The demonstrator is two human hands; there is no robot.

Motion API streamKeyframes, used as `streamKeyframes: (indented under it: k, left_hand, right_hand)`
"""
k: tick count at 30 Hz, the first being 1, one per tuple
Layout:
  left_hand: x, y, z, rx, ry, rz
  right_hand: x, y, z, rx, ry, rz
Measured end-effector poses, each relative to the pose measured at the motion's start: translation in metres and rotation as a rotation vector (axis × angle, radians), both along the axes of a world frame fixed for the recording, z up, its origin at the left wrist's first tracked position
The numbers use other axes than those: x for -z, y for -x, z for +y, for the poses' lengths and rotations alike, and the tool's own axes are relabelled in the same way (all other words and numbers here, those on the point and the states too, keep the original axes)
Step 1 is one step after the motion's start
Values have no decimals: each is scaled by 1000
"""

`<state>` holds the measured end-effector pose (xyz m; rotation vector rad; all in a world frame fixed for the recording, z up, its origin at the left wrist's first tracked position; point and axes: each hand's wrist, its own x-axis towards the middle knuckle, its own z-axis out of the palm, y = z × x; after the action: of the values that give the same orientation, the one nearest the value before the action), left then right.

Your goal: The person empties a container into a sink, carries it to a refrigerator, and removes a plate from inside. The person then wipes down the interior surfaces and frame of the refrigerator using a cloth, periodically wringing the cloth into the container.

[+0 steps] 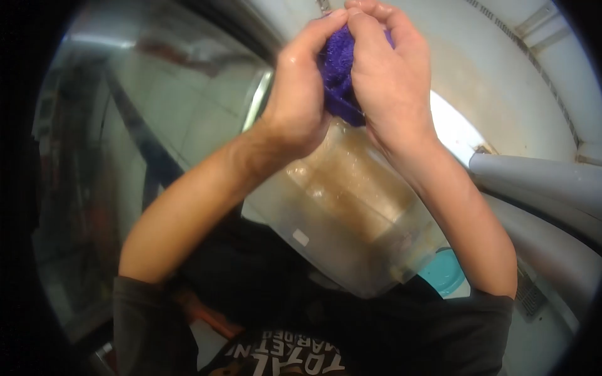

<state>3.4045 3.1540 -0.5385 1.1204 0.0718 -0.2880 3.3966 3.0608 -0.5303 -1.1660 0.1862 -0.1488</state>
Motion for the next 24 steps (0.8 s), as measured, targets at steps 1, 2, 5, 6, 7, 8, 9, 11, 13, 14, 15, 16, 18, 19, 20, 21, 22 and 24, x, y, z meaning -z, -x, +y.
streamKeyframes:
  k: [1, 2, 5, 6, 7, 8, 9, 11, 13, 14, 15, 16, 18, 19, 20, 21, 22, 24]
  left_hand:
    - [1, 6, 10, 78, 127, 75]
    - [1, 14, 22, 160, 252, 143]
    - [4, 28, 56, 496, 230, 270]
    - [7, 26, 61, 585, 195, 307]
    - [13, 24, 63, 661, 124, 313]
    - [20, 21, 64, 741, 50, 319]
    - [28, 21, 65, 757, -42, 317]
    - [43, 25, 62, 731, -181, 305]
    - [57, 30, 60, 677, -353, 292]
    - [56, 33, 60, 720, -423, 257]
    - [56, 39, 59, 718, -515, 244]
    - [55, 45, 58, 714, -609, 229]
    - [34, 54, 53, 765, -743, 254]
    - [48, 57, 52, 735, -730, 249]
    - [62, 60, 52, 705, -717, 243]
    - [74, 64, 53, 713, -717, 234]
    - [85, 68, 55, 716, -713, 239]
    - [102, 74, 57, 753, -765, 181]
  right_hand:
    - [4, 2, 3, -70, -39, -7]
    - [9, 6, 6, -136, -82, -17]
    - [29, 12, 4, -354, -175, 46]
    - [30, 13, 2, -360, -178, 42]
    - [28, 13, 0, -436, -83, 56]
    - [26, 13, -2, -506, 14, 69]
    - [29, 16, 0, -512, 91, 43]
    - [41, 17, 16, -423, 310, -20]
    - [61, 22, 31, -310, 496, -166]
    - [66, 25, 33, -299, 537, -112]
    - [72, 29, 34, -301, 600, -106]
    - [78, 32, 35, -301, 662, -101]
    - [88, 40, 37, -297, 652, -100]
    - [94, 44, 37, -292, 642, -95]
    - [100, 46, 37, -292, 643, -93]
    - [106, 49, 35, -291, 623, -98]
    - [113, 52, 35, -290, 603, -102]
    - [123, 55, 35, -275, 608, -80]
